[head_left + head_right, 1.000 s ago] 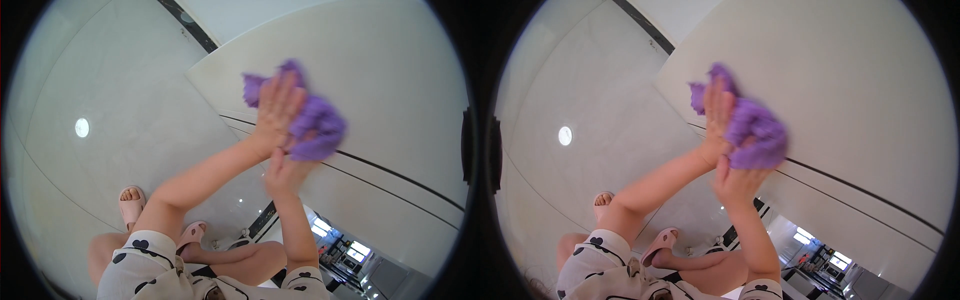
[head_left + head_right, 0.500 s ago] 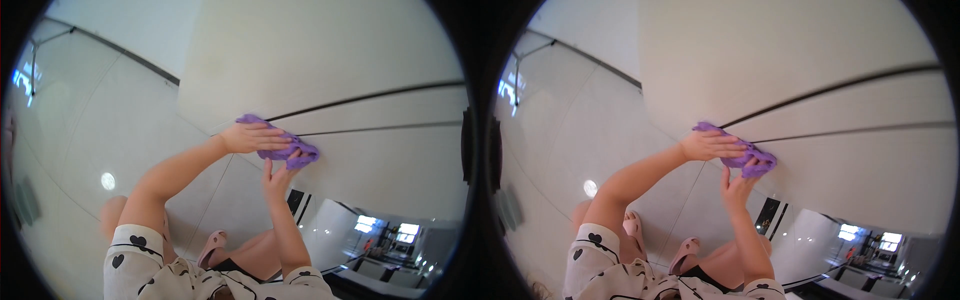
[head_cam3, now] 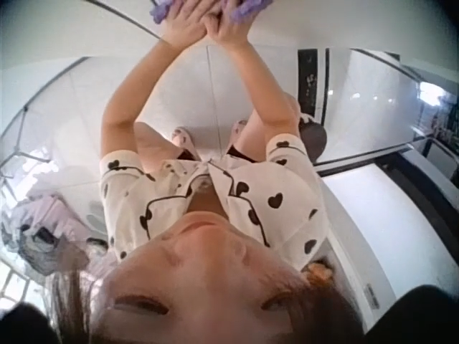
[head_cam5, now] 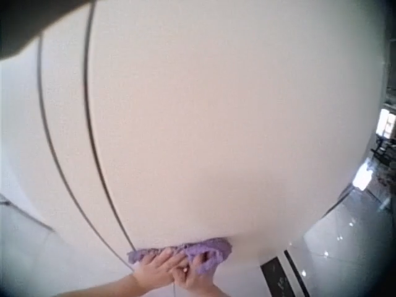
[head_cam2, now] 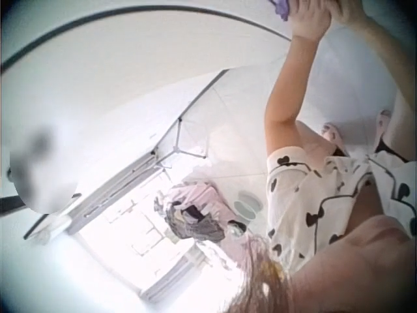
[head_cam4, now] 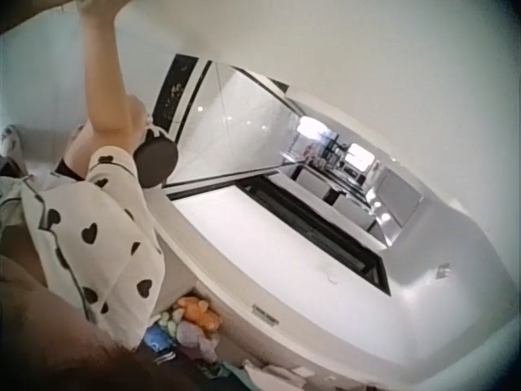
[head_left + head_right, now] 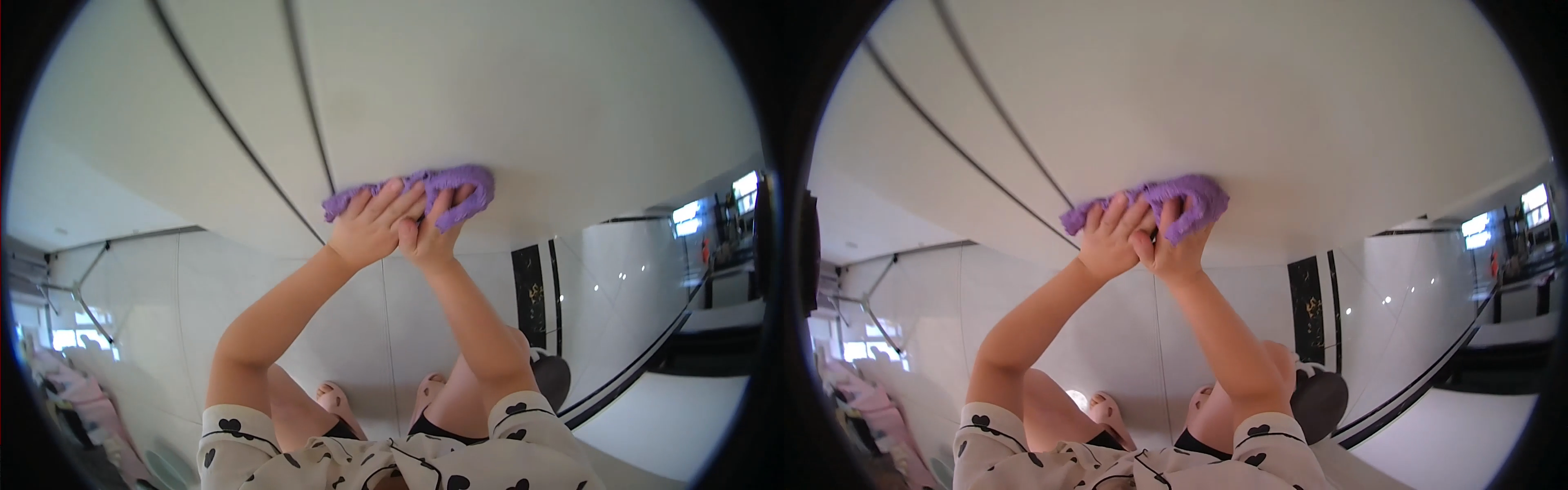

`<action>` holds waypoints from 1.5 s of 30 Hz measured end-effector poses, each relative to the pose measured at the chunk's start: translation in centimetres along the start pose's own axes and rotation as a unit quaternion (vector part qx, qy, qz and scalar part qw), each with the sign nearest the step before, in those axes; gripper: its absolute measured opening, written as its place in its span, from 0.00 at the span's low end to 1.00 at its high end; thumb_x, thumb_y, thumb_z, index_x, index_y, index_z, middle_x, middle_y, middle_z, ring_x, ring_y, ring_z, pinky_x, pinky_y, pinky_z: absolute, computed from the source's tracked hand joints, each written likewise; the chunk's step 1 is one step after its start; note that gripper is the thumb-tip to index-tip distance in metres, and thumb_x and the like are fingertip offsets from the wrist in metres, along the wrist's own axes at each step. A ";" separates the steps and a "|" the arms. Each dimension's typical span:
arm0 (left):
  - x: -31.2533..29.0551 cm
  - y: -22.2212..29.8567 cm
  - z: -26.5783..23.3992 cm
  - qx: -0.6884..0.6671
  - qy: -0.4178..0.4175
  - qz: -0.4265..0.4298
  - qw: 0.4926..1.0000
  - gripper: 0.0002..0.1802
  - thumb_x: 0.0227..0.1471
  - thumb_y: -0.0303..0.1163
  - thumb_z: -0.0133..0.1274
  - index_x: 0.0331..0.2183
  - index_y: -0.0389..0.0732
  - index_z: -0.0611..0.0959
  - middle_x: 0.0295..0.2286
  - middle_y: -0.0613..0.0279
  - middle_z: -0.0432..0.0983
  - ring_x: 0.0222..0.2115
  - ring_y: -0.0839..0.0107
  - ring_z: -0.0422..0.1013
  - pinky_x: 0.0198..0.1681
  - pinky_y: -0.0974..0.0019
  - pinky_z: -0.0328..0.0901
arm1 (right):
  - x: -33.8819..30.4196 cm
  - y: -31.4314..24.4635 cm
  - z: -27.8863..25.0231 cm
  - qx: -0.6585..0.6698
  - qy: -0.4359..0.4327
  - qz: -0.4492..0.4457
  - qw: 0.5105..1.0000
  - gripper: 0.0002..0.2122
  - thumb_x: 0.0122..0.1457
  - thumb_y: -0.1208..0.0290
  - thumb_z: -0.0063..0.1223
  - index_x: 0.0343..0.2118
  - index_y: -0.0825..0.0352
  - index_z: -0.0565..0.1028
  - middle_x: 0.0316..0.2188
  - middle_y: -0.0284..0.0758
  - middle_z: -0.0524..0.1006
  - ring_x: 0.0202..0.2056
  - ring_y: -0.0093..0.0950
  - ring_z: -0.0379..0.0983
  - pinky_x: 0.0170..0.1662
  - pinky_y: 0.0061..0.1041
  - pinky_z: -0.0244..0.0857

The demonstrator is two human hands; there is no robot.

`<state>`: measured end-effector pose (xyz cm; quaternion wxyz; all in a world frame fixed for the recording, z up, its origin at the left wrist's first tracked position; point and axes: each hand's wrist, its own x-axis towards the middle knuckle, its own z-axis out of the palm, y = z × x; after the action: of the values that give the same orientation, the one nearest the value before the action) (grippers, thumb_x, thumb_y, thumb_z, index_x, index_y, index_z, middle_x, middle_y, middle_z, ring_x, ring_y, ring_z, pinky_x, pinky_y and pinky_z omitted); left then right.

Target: The person wipes the white surfaces of a cabinet with a purple cloth and then rinses the cloth in a basin of water.

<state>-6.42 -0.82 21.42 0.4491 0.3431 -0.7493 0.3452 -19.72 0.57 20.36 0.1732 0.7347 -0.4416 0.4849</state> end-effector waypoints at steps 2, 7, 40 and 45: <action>-2.1 1.8 1.3 -0.045 -0.113 0.079 0.989 0.21 0.51 0.34 0.46 0.49 0.51 0.74 0.56 0.76 0.60 0.58 0.67 0.54 0.50 0.67 0.61 | -4.7 2.3 0.9 -0.028 0.022 0.021 0.999 0.38 0.60 0.49 0.35 0.60 0.79 0.42 0.61 0.62 0.40 0.61 0.59 0.36 0.61 0.53 0.31; -6.5 5.7 4.0 0.007 -0.332 0.272 0.903 0.31 0.52 0.25 0.43 0.58 0.52 0.62 0.57 0.80 0.57 0.58 0.84 0.54 0.20 0.85 0.60 | -14.3 3.4 1.0 -0.021 -0.028 0.347 0.937 0.40 0.56 0.53 0.46 0.57 0.83 0.45 0.55 0.66 0.50 0.56 0.62 0.46 0.58 0.52 0.42; 10.6 7.6 2.9 -0.059 -0.169 0.200 0.963 0.25 0.53 0.30 0.48 0.51 0.27 0.67 0.53 0.40 0.61 0.55 0.41 0.56 0.57 0.43 0.50 | 2.8 7.1 -8.9 0.107 0.174 0.217 0.955 0.26 0.52 0.66 0.46 0.55 0.69 0.61 0.57 0.52 0.54 0.57 0.57 0.45 0.58 0.54 0.38; 12.8 12.1 4.7 -0.057 -0.158 0.156 0.973 0.26 0.53 0.29 0.48 0.54 0.34 0.66 0.54 0.43 0.60 0.55 0.39 0.55 0.57 0.45 0.51 | 1.8 11.8 -10.8 0.037 0.149 0.208 0.966 0.24 0.53 0.62 0.45 0.53 0.64 0.66 0.58 0.46 0.57 0.56 0.50 0.50 0.57 0.46 0.46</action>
<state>-23.08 -0.95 28.88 0.2845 0.2461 -0.8732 0.3098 -35.14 0.61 24.96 0.1049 0.5519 -0.5353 0.6307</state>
